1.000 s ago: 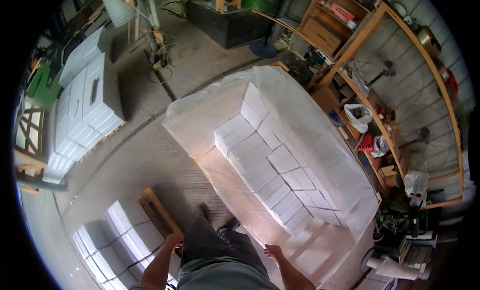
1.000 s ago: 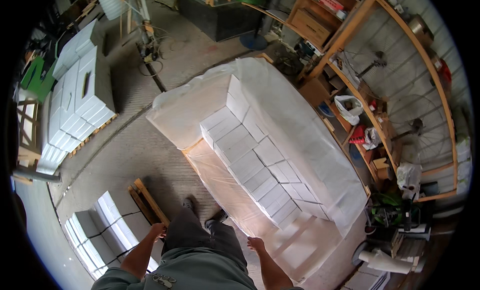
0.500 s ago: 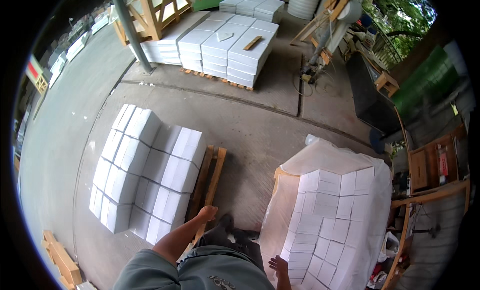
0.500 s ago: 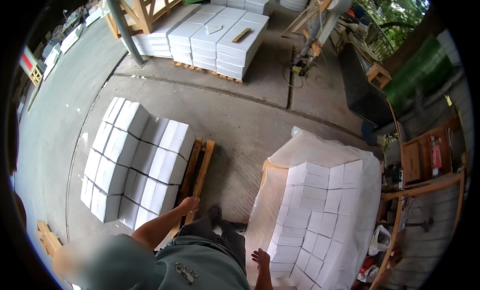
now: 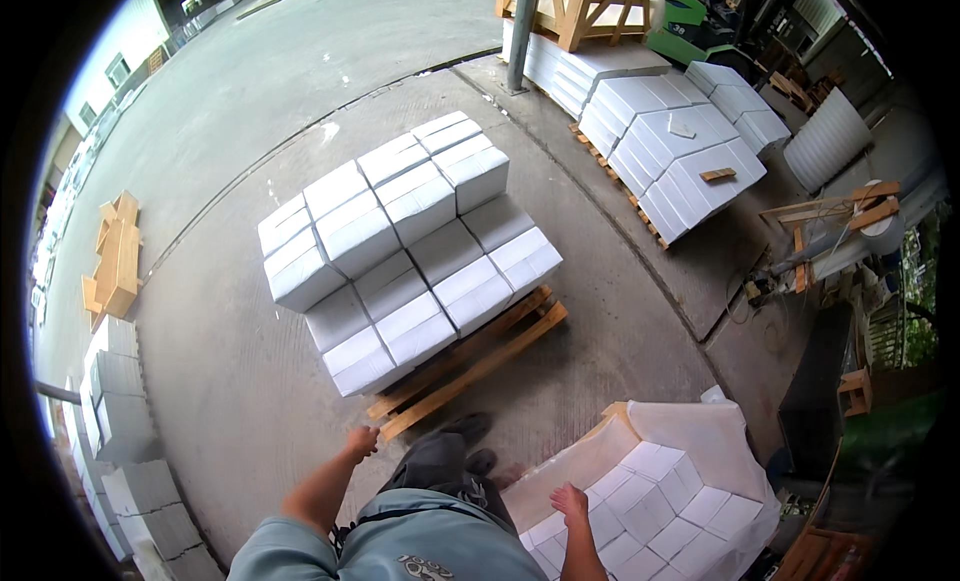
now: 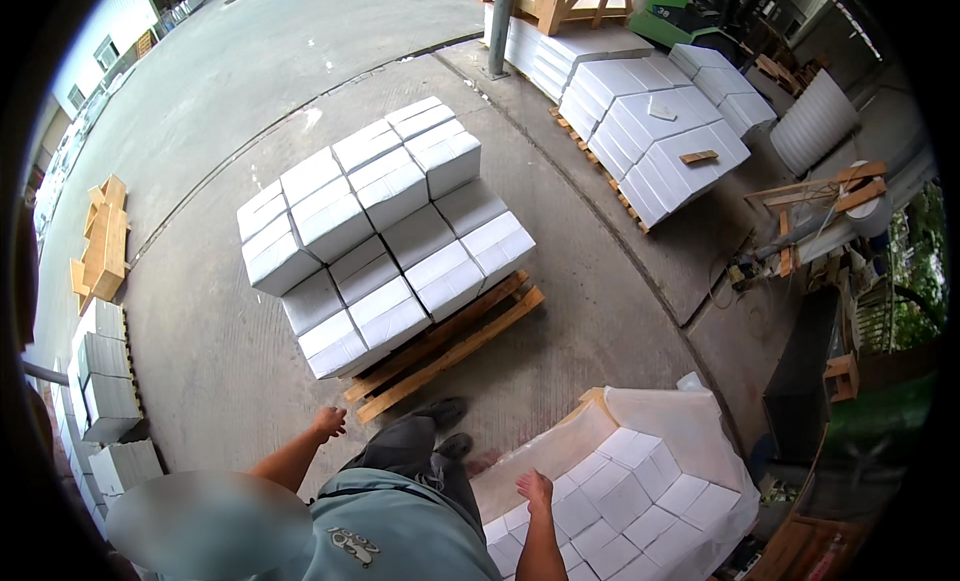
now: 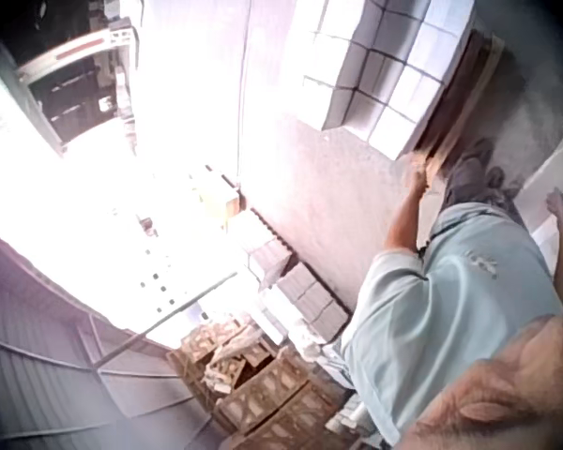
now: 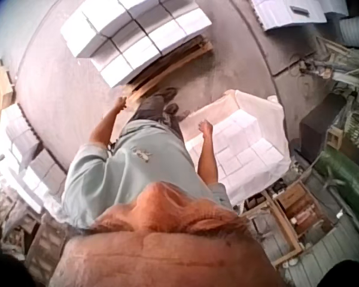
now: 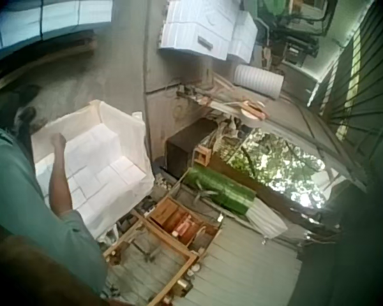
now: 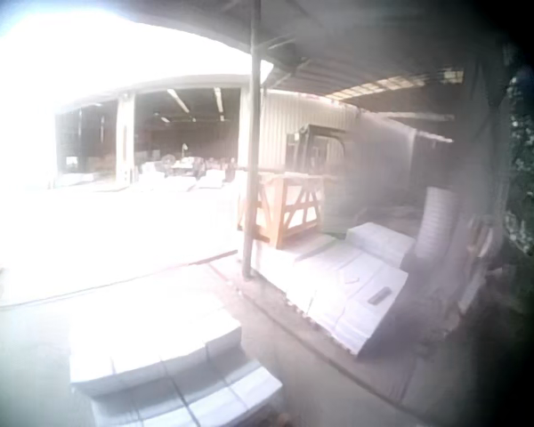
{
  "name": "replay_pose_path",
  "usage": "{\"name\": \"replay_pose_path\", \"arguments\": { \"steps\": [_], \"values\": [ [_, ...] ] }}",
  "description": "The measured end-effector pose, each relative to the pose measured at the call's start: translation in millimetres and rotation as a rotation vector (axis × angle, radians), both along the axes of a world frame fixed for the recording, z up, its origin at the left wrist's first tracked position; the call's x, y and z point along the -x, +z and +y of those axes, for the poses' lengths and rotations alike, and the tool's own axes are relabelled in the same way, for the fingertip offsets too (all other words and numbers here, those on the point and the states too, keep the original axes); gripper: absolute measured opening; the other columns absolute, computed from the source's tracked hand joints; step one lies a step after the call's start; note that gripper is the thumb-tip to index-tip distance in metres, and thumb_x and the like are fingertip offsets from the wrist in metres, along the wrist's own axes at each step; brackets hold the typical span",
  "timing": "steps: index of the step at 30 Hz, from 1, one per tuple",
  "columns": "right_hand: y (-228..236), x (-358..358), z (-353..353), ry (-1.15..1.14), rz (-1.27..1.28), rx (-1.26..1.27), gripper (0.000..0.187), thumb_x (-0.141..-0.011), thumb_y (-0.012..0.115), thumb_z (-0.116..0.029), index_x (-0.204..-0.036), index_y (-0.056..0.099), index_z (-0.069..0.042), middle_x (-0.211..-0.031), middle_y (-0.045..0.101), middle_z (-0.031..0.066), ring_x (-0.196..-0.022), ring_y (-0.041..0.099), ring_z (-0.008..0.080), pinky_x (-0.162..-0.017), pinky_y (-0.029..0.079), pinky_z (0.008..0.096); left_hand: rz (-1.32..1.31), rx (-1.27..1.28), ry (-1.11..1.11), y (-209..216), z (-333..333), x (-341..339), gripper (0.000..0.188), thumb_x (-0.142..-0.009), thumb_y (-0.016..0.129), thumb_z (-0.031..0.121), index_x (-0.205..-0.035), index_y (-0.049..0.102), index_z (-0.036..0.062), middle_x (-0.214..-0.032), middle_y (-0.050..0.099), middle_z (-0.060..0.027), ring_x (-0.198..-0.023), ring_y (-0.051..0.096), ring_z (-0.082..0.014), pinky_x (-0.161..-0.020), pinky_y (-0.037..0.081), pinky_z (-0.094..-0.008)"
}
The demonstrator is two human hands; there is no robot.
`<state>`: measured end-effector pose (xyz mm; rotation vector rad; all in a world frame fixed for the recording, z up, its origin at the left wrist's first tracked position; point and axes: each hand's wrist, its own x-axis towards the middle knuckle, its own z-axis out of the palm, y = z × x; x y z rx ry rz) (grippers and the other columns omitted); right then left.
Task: The person repeatedly picks up white rectangular boxes from a pallet and places them onto a plastic-wrapped stack on another pallet. The person walks back and forth between the two pallets, handling one box at a time and arranging them in rows.
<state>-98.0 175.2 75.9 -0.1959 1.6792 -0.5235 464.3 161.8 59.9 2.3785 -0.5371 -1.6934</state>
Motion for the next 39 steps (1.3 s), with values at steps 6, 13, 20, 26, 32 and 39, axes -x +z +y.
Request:
{"name": "replay_pose_path", "arguments": {
  "steps": [6, 13, 20, 26, 32, 39],
  "values": [
    [-1.3, -15.7, -39.2, 0.148, 0.012, 0.081, 0.045, -0.087, 0.053, -0.035, -0.111, 0.053, 0.003, -0.105, 0.062, 0.0185, -0.087, 0.063, 0.0279, -0.073, 0.053, 0.0384, 0.052, -0.084, 0.16, 10.0, 121.1, 6.7, 0.038, -0.087, 0.046, 0.03, -0.107, 0.054, -0.0016, -0.102, 0.06, -0.0194, -0.072, 0.064, -0.0287, -0.058, 0.05, -0.0389],
    [10.7, -88.7, -6.5, 0.308, -0.047, 0.029, 0.045, -0.089, 0.053, -0.034, -0.114, 0.051, 0.003, -0.107, 0.061, 0.019, -0.088, 0.064, 0.0281, -0.073, 0.053, 0.0389, -0.043, 0.026, 0.351, -2.3, 169.9, -38.6, 0.036, -0.087, 0.047, 0.028, -0.096, 0.056, -0.0051, -0.08, 0.06, -0.0152, -0.068, 0.066, -0.028, -0.051, 0.05, -0.0371],
    [1.2, -144.1, 56.4, 0.416, 0.036, -0.09, 0.044, -0.089, 0.053, -0.034, -0.112, 0.051, 0.004, -0.107, 0.061, 0.0194, -0.088, 0.064, 0.0292, -0.073, 0.054, 0.0391, -0.02, 0.173, 0.395, 16.6, 168.7, -122.7, 0.036, -0.086, 0.048, 0.03, -0.093, 0.058, -0.0041, -0.078, 0.06, -0.0132, -0.067, 0.065, -0.0254, -0.05, 0.049, -0.0348],
    [5.2, -236.5, 77.5, 0.318, 0.07, -0.049, 0.044, -0.088, 0.054, -0.033, -0.113, 0.051, 0.004, -0.101, 0.063, 0.0183, -0.084, 0.065, 0.0284, -0.07, 0.055, 0.0387, 0.011, 0.094, 0.309, 9.4, 209.2, -225.9, 0.037, -0.086, 0.048, 0.031, -0.097, 0.057, -0.0034, -0.083, 0.062, -0.0145, -0.071, 0.066, -0.026, -0.052, 0.049, -0.0359],
    [39.7, -354.9, 76.7, 0.348, 0.024, 0.046, 0.037, -0.089, 0.054, -0.031, -0.109, 0.054, 0.0, -0.097, 0.064, 0.0153, -0.079, 0.065, 0.0254, -0.066, 0.054, 0.0358, -0.034, -0.022, 0.248, -18.4, 212.1, -313.3, 0.04, -0.086, 0.044, 0.032, -0.096, 0.056, -0.0049, -0.078, 0.063, -0.0178, -0.069, 0.065, -0.0279, -0.053, 0.049, -0.0384],
    [32.8, -432.9, 46.1, 0.577, -0.032, 0.069, 0.032, -0.09, 0.053, -0.029, -0.105, 0.056, -0.001, -0.093, 0.065, 0.0116, -0.08, 0.065, 0.0216, -0.066, 0.053, 0.0328, 0.104, 0.232, 0.439, 29.0, 168.9, -362.5, 0.048, -0.09, 0.044, 0.031, -0.117, 0.049, -0.0079, -0.111, 0.057, -0.0228, -0.084, 0.064, -0.0341, -0.068, 0.051, -0.042]
  ]
}}
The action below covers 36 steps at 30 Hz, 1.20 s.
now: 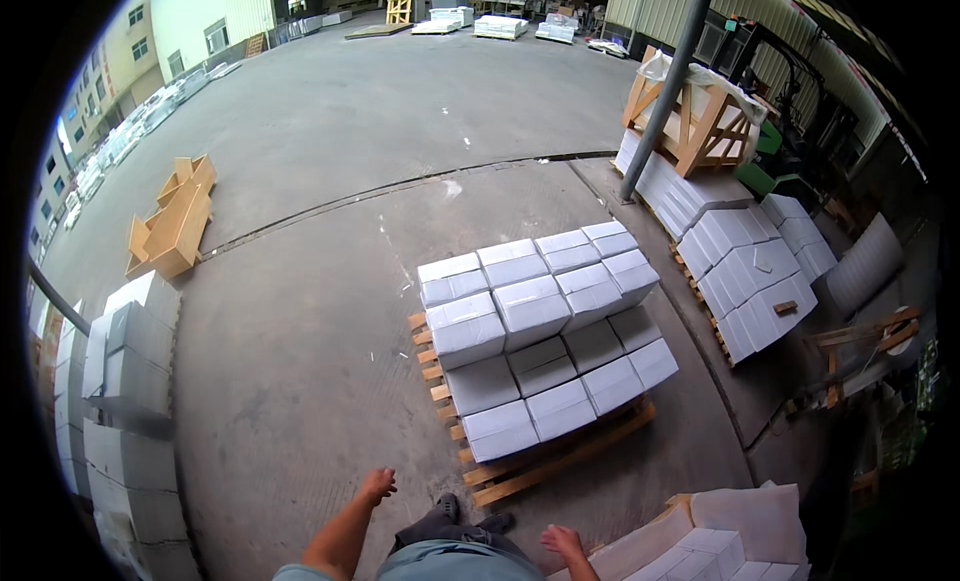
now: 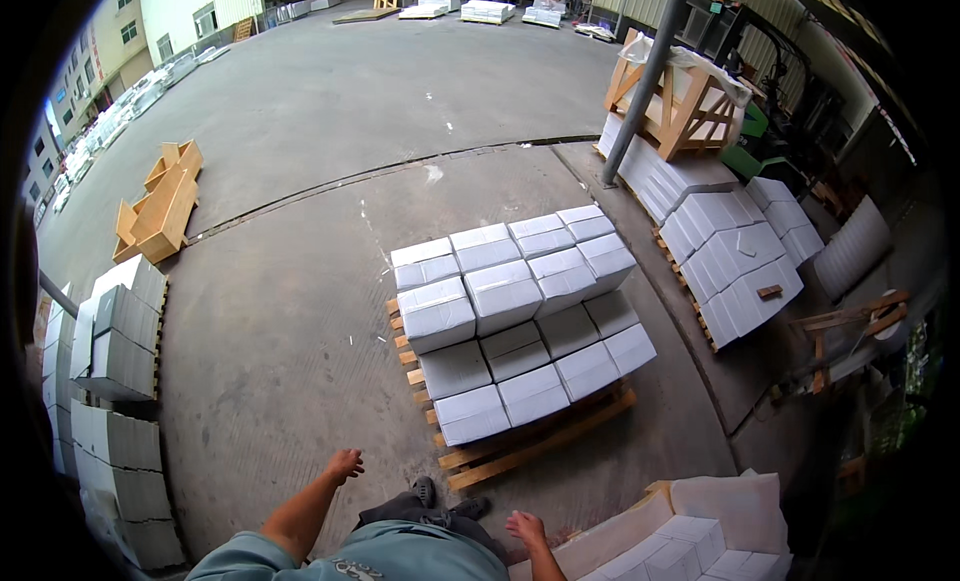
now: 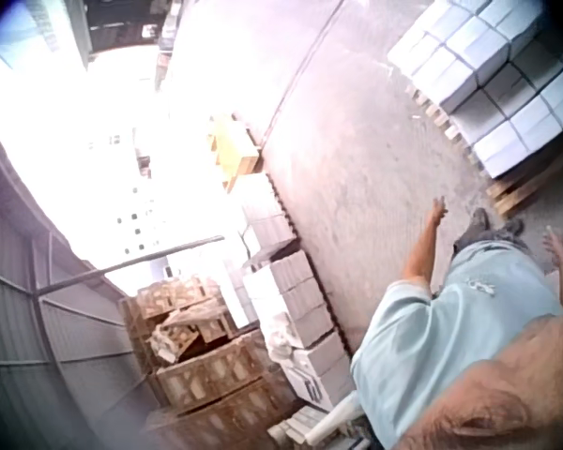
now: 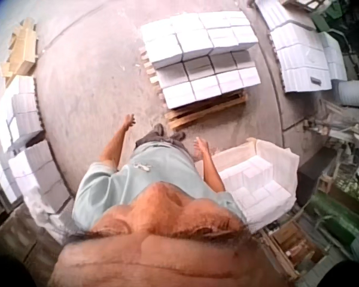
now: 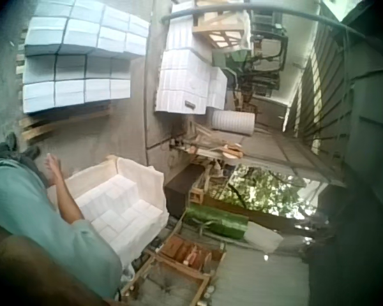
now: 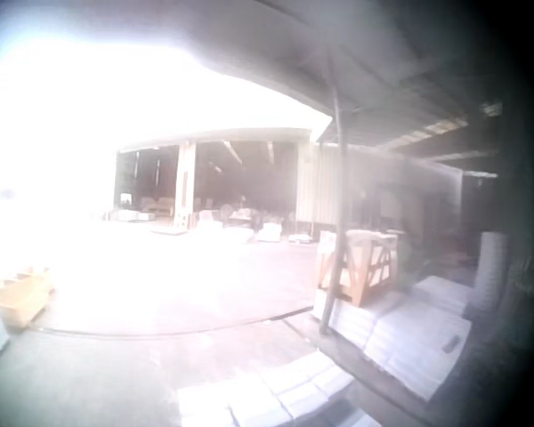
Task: The person repeatedly picks up white rectangular boxes from a pallet and places them onto a plastic-wrapped stack on another pallet. The person walks back and forth between the two pallets, handling one box at a time and arranging them in rows.
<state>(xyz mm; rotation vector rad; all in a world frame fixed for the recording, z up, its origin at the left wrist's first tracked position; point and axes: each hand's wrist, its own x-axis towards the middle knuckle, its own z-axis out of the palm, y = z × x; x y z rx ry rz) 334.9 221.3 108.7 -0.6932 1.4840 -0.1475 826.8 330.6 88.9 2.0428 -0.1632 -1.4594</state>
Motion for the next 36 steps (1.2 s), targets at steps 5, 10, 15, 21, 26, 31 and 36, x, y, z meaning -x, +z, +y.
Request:
{"name": "replay_pose_path", "arguments": {
  "steps": [5, 10, 15, 21, 26, 31, 36],
  "values": [
    [10.7, -51.1, -53.5, -0.014, -0.04, 0.1, 0.035, -0.09, 0.054, -0.029, -0.109, 0.055, 0.0, -0.098, 0.064, 0.0111, -0.084, 0.064, 0.019, -0.068, 0.052, 0.0296, 0.062, -0.004, 0.058, -1.7, -5.0, -7.1, 0.05, -0.09, 0.043, 0.035, -0.12, 0.045, -0.004, -0.112, 0.055, -0.0221, -0.084, 0.063, -0.0346, -0.067, 0.051, -0.0427],
    [38.7, -123.7, -111.1, -0.065, -0.115, 0.19, 0.037, -0.089, 0.055, -0.029, -0.113, 0.054, -0.001, -0.099, 0.064, 0.0108, -0.084, 0.064, 0.0168, -0.068, 0.051, 0.0273, 0.148, -0.076, 0.076, -30.1, -39.8, -45.3, 0.056, -0.091, 0.038, 0.039, -0.127, 0.038, -0.0042, -0.117, 0.053, -0.0239, -0.089, 0.062, -0.0376, -0.073, 0.05, -0.0471],
    [27.3, -207.9, -177.0, -0.066, -0.196, 0.342, 0.038, -0.089, 0.056, -0.027, -0.115, 0.054, 0.001, -0.1, 0.064, 0.0116, -0.087, 0.063, 0.0159, -0.072, 0.05, 0.0264, 0.142, -0.058, 0.041, -66.8, -126.0, -100.0, 0.056, -0.092, 0.037, 0.045, -0.119, 0.044, -0.0034, -0.108, 0.057, -0.0211, -0.08, 0.063, -0.0311, -0.064, 0.05, -0.0441],
    [-7.1, -345.2, -296.9, 0.005, 0.025, 0.673, 0.044, -0.086, 0.061, -0.027, -0.115, 0.052, 0.005, -0.106, 0.062, 0.0146, -0.099, 0.06, 0.0224, -0.082, 0.048, 0.0314, 0.234, 0.004, 0.038, -121.2, -274.8, -164.5, 0.062, -0.092, 0.032, 0.051, -0.119, 0.045, -0.004, -0.105, 0.058, -0.0214, -0.081, 0.064, -0.0325, -0.068, 0.051, -0.0437],
    [-31.2, -449.8, -401.3, 0.329, 0.418, 1.065, 0.057, -0.083, 0.061, -0.029, -0.126, 0.041, 0.002, -0.125, 0.047, 0.0211, -0.115, 0.045, 0.036, -0.096, 0.037, 0.0418, 0.303, -0.028, 0.134, -166.2, -376.2, -204.2, 0.067, -0.091, 0.03, 0.054, -0.127, 0.039, -0.0012, -0.115, 0.054, -0.019, -0.093, 0.06, -0.0317, -0.072, 0.049, -0.0435],
    [-69.2, -486.1, -448.1, 0.429, 0.669, 1.034, 0.066, -0.082, 0.06, -0.035, -0.129, 0.035, 0.006, -0.128, 0.043, 0.0228, -0.119, 0.04, 0.0361, -0.1, 0.032, 0.0433, 0.565, 0.174, 0.351, -169.9, -474.5, -188.7, 0.056, -0.091, 0.034, 0.049, -0.126, 0.046, 0.0061, -0.117, 0.057, -0.0117, -0.1, 0.059, -0.0283, -0.081, 0.049, -0.0431],
    [-75.1, -512.6, -453.2, 0.401, 0.751, 0.983, 0.072, -0.079, 0.061, -0.041, -0.127, 0.038, 0.007, -0.126, 0.043, 0.0235, -0.116, 0.04, 0.0374, -0.1, 0.031, 0.044, 0.887, 0.453, 0.637, -216.4, -472.9, -191.6, 0.045, -0.093, 0.037, 0.039, -0.121, 0.051, 0.0072, -0.112, 0.06, -0.0098, -0.102, 0.059, -0.0264, -0.087, 0.049, -0.0414]
  ]
}}
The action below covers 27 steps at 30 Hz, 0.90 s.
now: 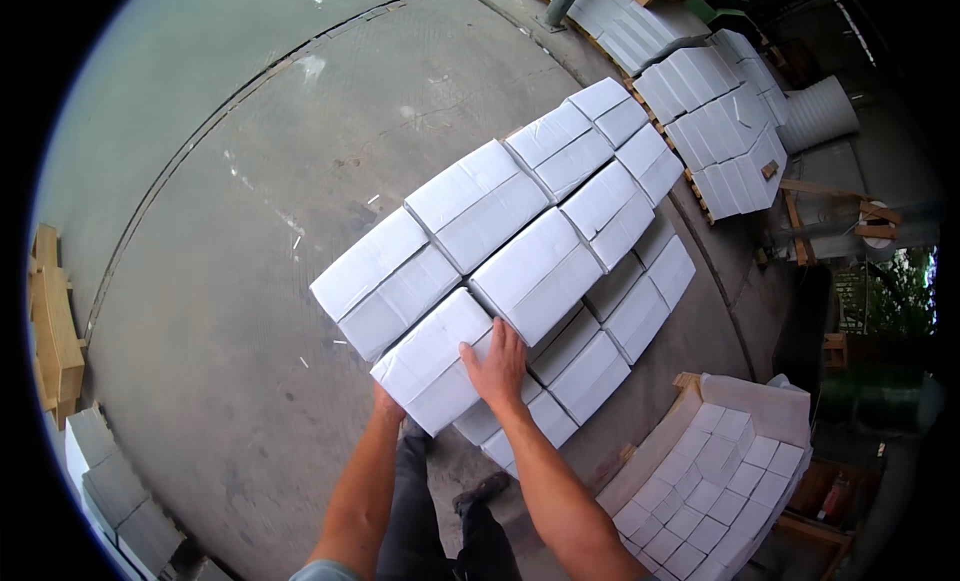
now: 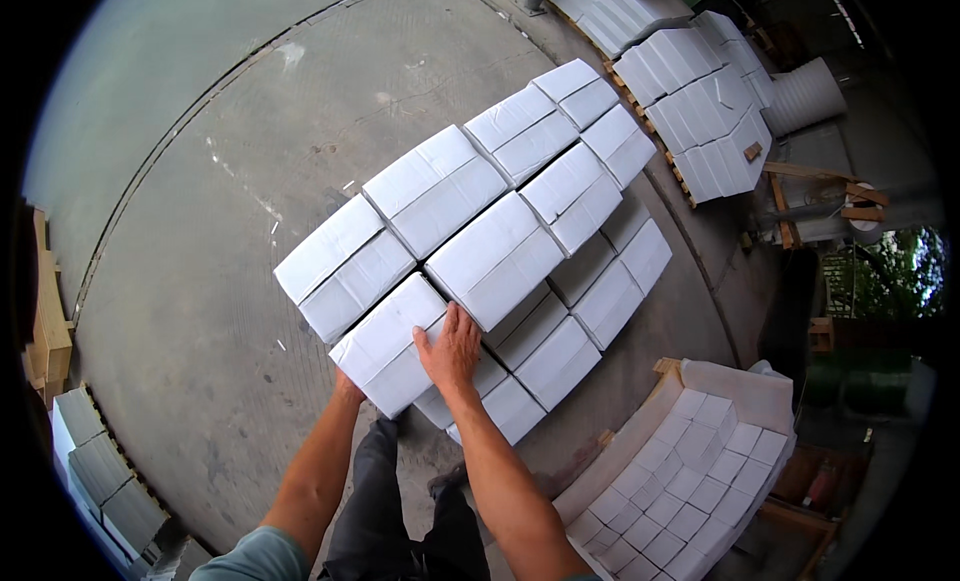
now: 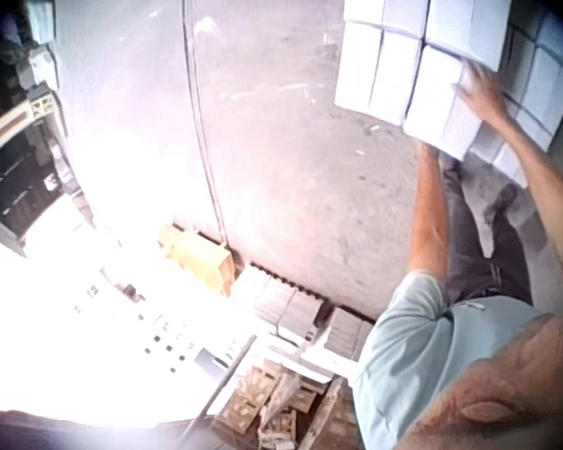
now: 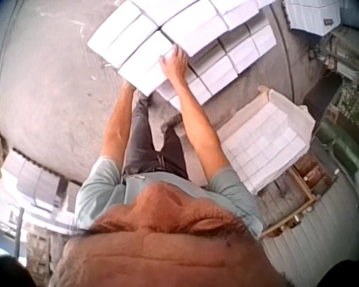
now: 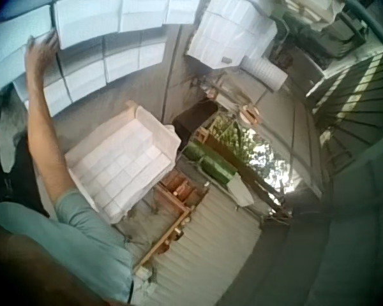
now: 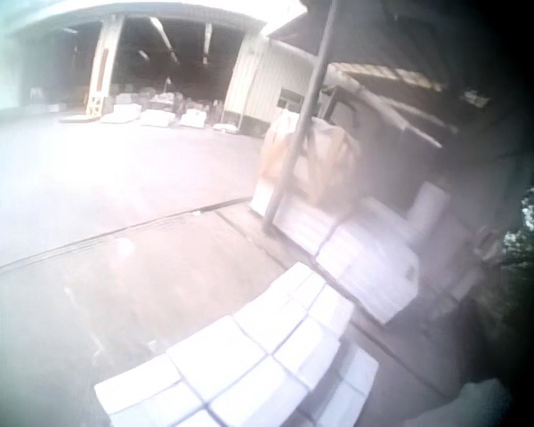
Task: The person repeatedly picks up white rectangular boxes from a pallet and places them onto a plastic-wrapped stack on another pallet. The person walks back and forth between the two pallets, handling one box at a time and arranging them in rows.
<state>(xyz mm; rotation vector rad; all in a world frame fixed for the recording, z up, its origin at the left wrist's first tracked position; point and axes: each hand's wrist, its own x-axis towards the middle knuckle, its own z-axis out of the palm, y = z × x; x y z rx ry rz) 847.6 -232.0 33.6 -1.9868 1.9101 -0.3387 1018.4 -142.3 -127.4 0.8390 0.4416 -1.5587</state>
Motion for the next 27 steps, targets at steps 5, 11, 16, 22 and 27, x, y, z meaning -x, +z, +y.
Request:
{"name": "replay_pose_path", "arguments": {
  "steps": [5, 11, 16, 22, 27],
  "values": [
    [8.7, -4.6, 23.7, -0.113, 0.026, 0.01, 0.07, -0.076, 0.065, -0.038, -0.123, 0.041, 0.007, -0.118, 0.045, 0.0204, -0.107, 0.043, 0.0362, -0.093, 0.035, 0.0457, -0.069, 0.123, -0.019, -29.2, 16.1, 3.6, 0.043, -0.093, 0.037, 0.036, -0.123, 0.048, 0.0068, -0.115, 0.058, -0.0104, -0.102, 0.058, -0.0277, -0.088, 0.049, -0.0419],
    [36.9, -16.5, 117.3, -0.221, -0.062, -0.065, 0.067, -0.079, 0.065, -0.04, -0.121, 0.041, 0.006, -0.117, 0.044, 0.021, -0.105, 0.045, 0.0375, -0.088, 0.04, 0.046, -0.06, 0.066, -0.227, -43.8, 47.6, -43.4, 0.043, -0.094, 0.039, 0.036, -0.125, 0.046, 0.007, -0.117, 0.057, -0.0101, -0.104, 0.057, -0.0259, -0.087, 0.049, -0.0412],
    [-38.1, 15.3, 146.2, -0.789, -0.488, -0.274, 0.04, -0.09, 0.047, -0.04, -0.099, 0.051, -0.001, -0.093, 0.058, 0.018, -0.088, 0.056, 0.036, -0.077, 0.043, 0.0415, -0.071, 0.043, -0.344, -22.0, 35.7, -54.6, 0.043, -0.093, 0.039, 0.036, -0.125, 0.046, 0.0073, -0.116, 0.057, -0.0098, -0.103, 0.057, -0.0257, -0.087, 0.049, -0.0409],
    [-58.9, 23.7, 113.6, -0.855, -0.668, -0.352, 0.038, -0.089, 0.051, -0.038, -0.095, 0.057, -0.002, -0.083, 0.062, 0.0127, -0.077, 0.058, 0.0267, -0.072, 0.044, 0.0348, -0.071, 0.008, -0.387, -17.7, 38.0, -51.9, 0.043, -0.093, 0.039, 0.036, -0.124, 0.046, 0.0076, -0.116, 0.057, -0.0094, -0.103, 0.057, -0.0255, -0.087, 0.049, -0.0406],
    [-129.9, 57.1, 88.2, -0.862, -0.953, -0.304, 0.043, -0.09, 0.051, -0.039, -0.1, 0.058, 0.002, -0.09, 0.061, 0.0106, -0.083, 0.055, 0.0186, -0.077, 0.043, 0.0313, -0.049, 0.013, -0.434, -15.4, 34.0, -41.6, 0.042, -0.093, 0.039, 0.036, -0.124, 0.046, 0.0079, -0.116, 0.057, -0.0091, -0.103, 0.057, -0.0253, -0.086, 0.049, -0.0404]
  ]
}}
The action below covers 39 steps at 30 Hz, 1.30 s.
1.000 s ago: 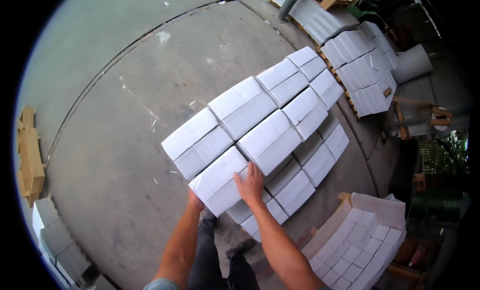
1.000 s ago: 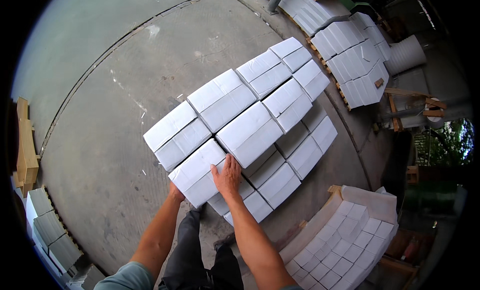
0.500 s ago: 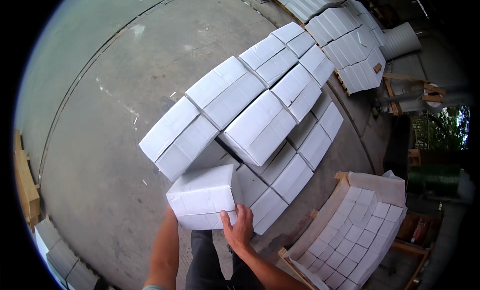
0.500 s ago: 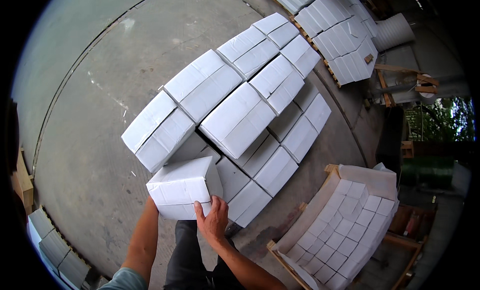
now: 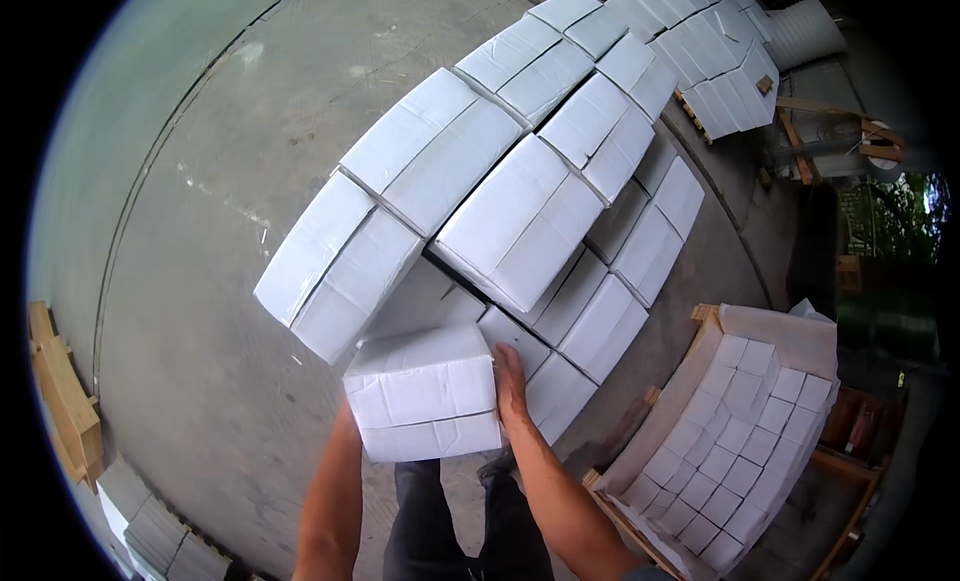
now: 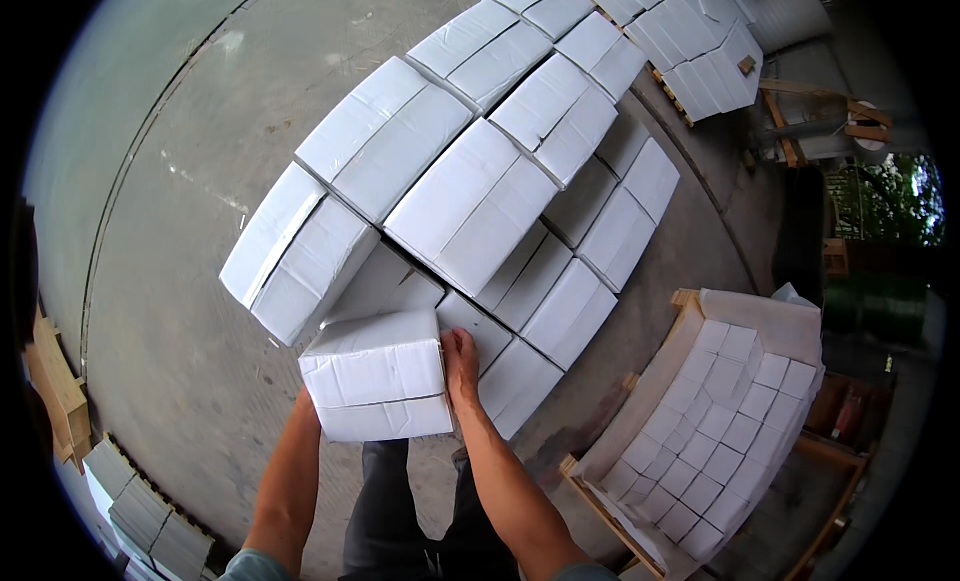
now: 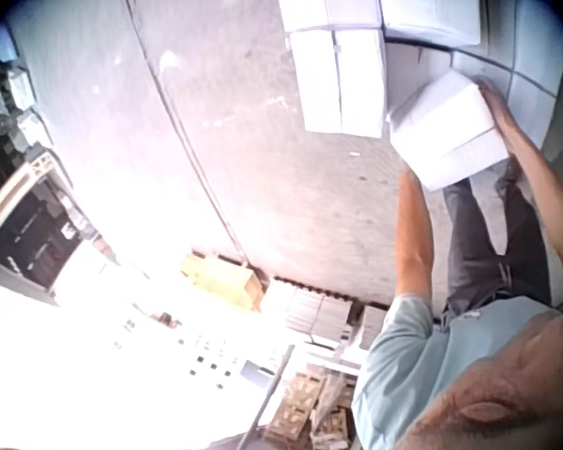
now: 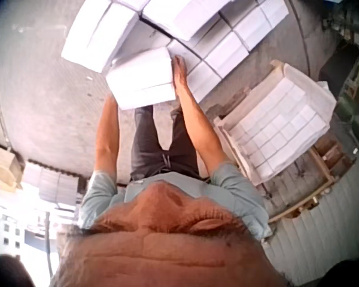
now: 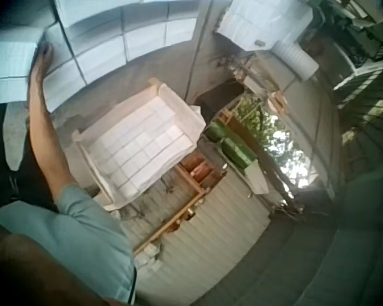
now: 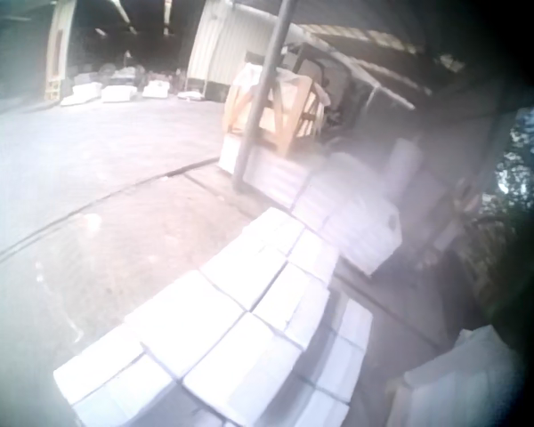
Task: The person repeatedly picks up white rectangular boxes from a pallet and places them onto a plastic-wrapped stack on another pallet. The person walks back and forth between the two pallets, handling one box at a time and arranging them in rows.
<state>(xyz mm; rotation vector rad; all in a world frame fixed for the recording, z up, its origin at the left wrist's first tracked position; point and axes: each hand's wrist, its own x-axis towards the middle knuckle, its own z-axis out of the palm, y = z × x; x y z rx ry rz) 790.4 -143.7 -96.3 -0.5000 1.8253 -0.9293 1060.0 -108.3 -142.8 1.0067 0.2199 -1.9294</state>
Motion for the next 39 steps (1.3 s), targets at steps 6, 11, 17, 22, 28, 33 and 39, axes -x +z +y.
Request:
{"name": "replay_pose_path", "arguments": {
  "steps": [6, 11, 17, 22, 28, 33, 39],
  "values": [
    [-14.1, 5.6, -9.8, -0.026, -0.256, -0.217, 0.058, -0.09, 0.04, -0.05, -0.095, 0.061, 0.004, -0.096, 0.063, 0.0156, -0.089, 0.057, 0.0247, -0.079, 0.042, 0.0353, -0.001, 0.002, -0.044, 1.7, -5.9, 5.7, 0.042, -0.093, 0.039, 0.036, -0.124, 0.046, 0.0083, -0.116, 0.057, -0.0087, -0.103, 0.057, -0.025, -0.086, 0.049, -0.0401],
    [-31.7, 6.4, -1.7, 0.186, 0.208, -0.157, 0.053, -0.091, 0.041, -0.045, -0.091, 0.062, 0.004, -0.088, 0.064, 0.0216, -0.084, 0.06, 0.0341, -0.074, 0.044, 0.0392, -0.008, 0.011, -0.098, 5.8, -8.6, 7.2, 0.042, -0.093, 0.04, 0.037, -0.124, 0.047, 0.0086, -0.115, 0.057, -0.0084, -0.102, 0.057, -0.0248, -0.085, 0.049, -0.0399],
    [-12.9, -0.6, 15.6, 0.171, -0.265, -0.131, 0.052, -0.094, 0.037, -0.043, -0.109, 0.057, 0.002, -0.109, 0.057, 0.0098, -0.101, 0.048, 0.0169, -0.091, 0.035, 0.0317, -0.032, 0.013, -0.152, 27.3, 1.3, 7.4, 0.042, -0.093, 0.04, 0.037, -0.123, 0.047, 0.0089, -0.115, 0.057, -0.008, -0.102, 0.057, -0.0246, -0.085, 0.049, -0.0396],
    [57.5, 3.0, 69.7, 0.05, -0.458, -0.339, 0.049, -0.094, 0.038, -0.041, -0.111, 0.057, 0.0, -0.101, 0.06, 0.0072, -0.095, 0.052, 0.0142, -0.086, 0.039, 0.0304, -0.046, -0.055, -0.211, 71.3, 48.2, 9.1, 0.041, -0.093, 0.04, 0.037, -0.123, 0.047, 0.0092, -0.115, 0.057, -0.0077, -0.102, 0.057, -0.0244, -0.085, 0.049, -0.0393],
    [83.6, 48.3, 207.2, -0.353, -0.741, -0.267, 0.059, -0.091, 0.042, -0.054, -0.112, 0.06, -0.002, -0.102, 0.062, 0.0057, -0.091, 0.055, 0.0131, -0.081, 0.043, 0.0277, -0.032, -0.108, -0.393, 138.2, 96.7, 69.8, 0.041, -0.093, 0.04, 0.037, -0.123, 0.047, 0.0096, -0.115, 0.057, -0.0073, -0.102, 0.057, -0.0242, -0.084, 0.049, -0.039],
    [150.2, 106.4, 292.7, -0.437, -0.656, -0.279, 0.063, -0.092, 0.037, -0.056, -0.115, 0.058, -0.001, -0.106, 0.06, 0.0065, -0.094, 0.055, 0.0142, -0.084, 0.043, 0.0279, 0.012, -0.156, -0.618, 180.2, 143.5, 158.1, 0.041, -0.093, 0.04, 0.037, -0.123, 0.047, 0.0099, -0.114, 0.057, -0.007, -0.101, 0.057, -0.024, -0.084, 0.049, -0.0388],
    [168.5, 179.8, 400.4, -0.564, -0.735, -0.135, 0.063, -0.092, 0.037, -0.055, -0.114, 0.059, 0.001, -0.107, 0.062, 0.0099, -0.099, 0.056, 0.0155, -0.087, 0.041, 0.0285, -0.061, -0.123, -0.936, 223.8, 202.9, 280.5, 0.041, -0.093, 0.041, 0.037, -0.123, 0.047, 0.0102, -0.114, 0.057, -0.0066, -0.101, 0.057, -0.0238, -0.084, 0.049, -0.0385]
  ]
}}
